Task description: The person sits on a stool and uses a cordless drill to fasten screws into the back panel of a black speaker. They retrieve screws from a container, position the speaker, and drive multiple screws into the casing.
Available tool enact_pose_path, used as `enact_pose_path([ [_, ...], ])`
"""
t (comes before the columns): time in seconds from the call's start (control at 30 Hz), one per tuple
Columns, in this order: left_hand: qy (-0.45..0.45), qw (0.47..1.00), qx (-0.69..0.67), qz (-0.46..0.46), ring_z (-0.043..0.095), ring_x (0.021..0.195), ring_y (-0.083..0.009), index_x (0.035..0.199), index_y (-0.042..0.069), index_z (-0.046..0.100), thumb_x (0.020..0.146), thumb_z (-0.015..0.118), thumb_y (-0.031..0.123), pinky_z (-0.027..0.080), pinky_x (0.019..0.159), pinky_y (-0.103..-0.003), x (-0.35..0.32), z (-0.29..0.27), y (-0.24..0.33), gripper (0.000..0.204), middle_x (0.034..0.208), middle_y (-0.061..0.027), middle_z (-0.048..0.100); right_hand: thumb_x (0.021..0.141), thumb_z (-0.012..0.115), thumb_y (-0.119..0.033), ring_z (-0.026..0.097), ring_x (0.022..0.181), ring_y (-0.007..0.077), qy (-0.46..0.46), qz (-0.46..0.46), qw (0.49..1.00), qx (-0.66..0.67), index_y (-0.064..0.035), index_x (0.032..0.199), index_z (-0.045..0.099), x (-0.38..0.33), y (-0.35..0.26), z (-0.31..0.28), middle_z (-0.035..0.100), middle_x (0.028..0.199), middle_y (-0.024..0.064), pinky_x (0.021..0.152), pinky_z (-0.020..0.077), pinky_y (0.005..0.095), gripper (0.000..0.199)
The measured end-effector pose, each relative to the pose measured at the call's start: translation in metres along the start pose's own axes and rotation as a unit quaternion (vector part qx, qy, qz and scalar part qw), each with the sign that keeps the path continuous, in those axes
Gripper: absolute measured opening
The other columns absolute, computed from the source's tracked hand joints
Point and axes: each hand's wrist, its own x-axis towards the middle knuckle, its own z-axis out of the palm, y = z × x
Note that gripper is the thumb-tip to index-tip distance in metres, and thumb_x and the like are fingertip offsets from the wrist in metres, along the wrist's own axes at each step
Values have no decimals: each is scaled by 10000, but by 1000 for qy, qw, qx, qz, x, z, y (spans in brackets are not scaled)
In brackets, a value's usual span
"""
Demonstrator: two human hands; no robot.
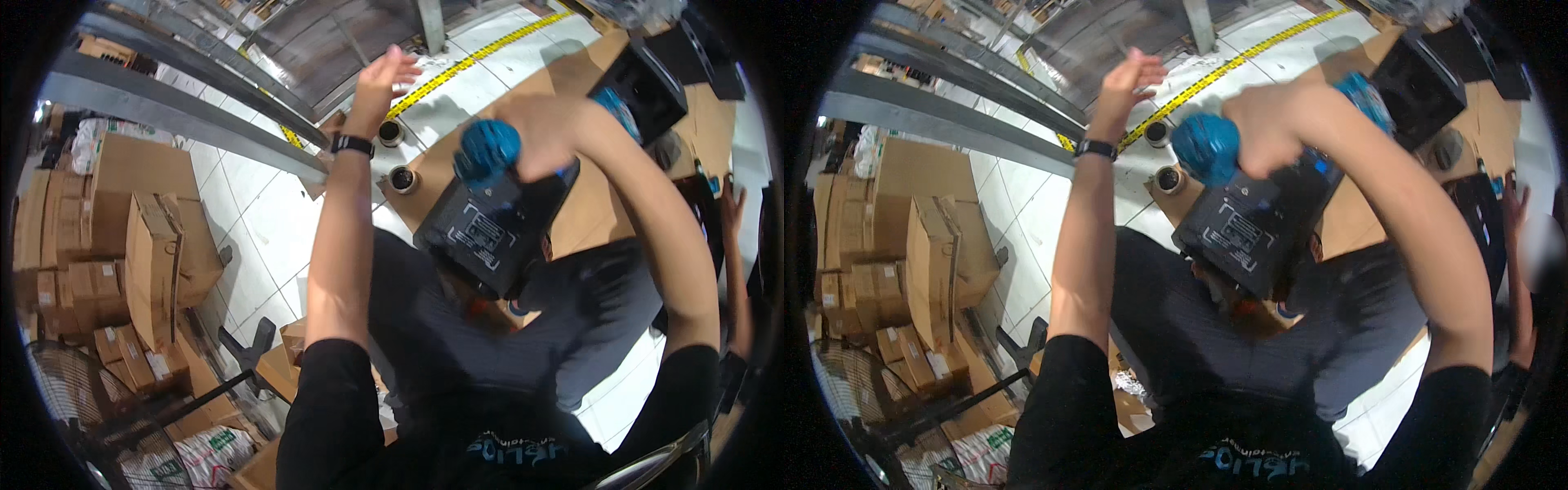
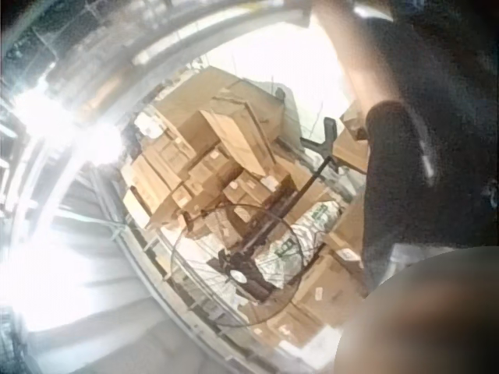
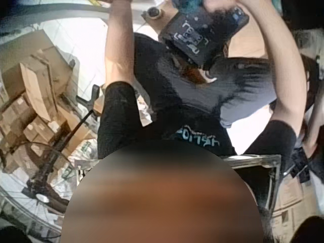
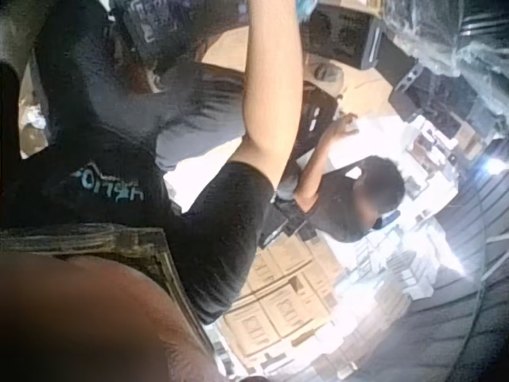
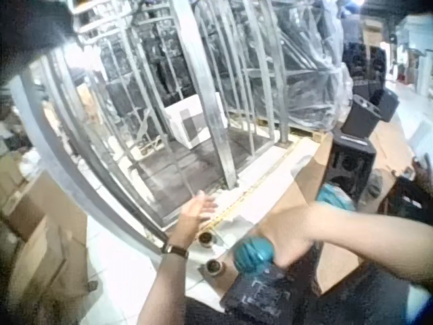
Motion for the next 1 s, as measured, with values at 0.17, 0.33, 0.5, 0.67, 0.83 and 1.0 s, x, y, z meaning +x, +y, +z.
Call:
enact_pose_path([
  [0.17,146,816,439,-345,690,1126,-397,1145,45,750,908,620,337,552,977,-481,1,-43,-217,398,1197,-238,711,609,745,-210,687,930,411,161,-133,976,66,-39,867,739,-8,20,24,715,838,209,803,556,468,309],
  [0.33,11,774,466,-428,689,1156,-357,1141,107,779,851,721,215,541,1031,-425,-42,-43,-334,315,1207,-211,717,729,756,-471,716,823,399,141,-113,980,84,-17,1002,774,-8,23,15,729,854,227,755,572,433,529],
  [0.5,-101,731,544,-401,683,1192,-325,1193,105,748,964,595,154,569,990,-442,-43,-32,-347,279,1282,-148,707,829,729,-412,750,781,337,73,-119,983,118,41,1132,738,-10,16,1,758,931,209,711,590,371,545],
  [0.67,-89,697,621,-348,733,1072,-288,1090,134,776,1001,528,163,593,880,-438,-58,-9,-347,265,1171,-91,755,885,694,-242,746,742,309,98,-160,978,91,91,1184,688,-10,17,-1,742,893,190,644,589,368,448],
  [0.83,-85,682,669,-285,759,926,-262,998,177,779,987,534,176,593,775,-431,-69,-6,-361,245,1063,-67,779,810,677,-84,743,765,359,30,-153,976,154,100,1167,659,-15,28,-9,714,942,221,637,593,411,402],
  [1.0,-62,695,646,-309,755,967,-260,1038,163,770,990,552,163,596,843,-419,-72,-4,-354,223,1070,-80,773,772,704,-97,746,765,366,64,-188,974,109,77,979,662,-17,34,-3,703,799,228,628,588,403,274],
])
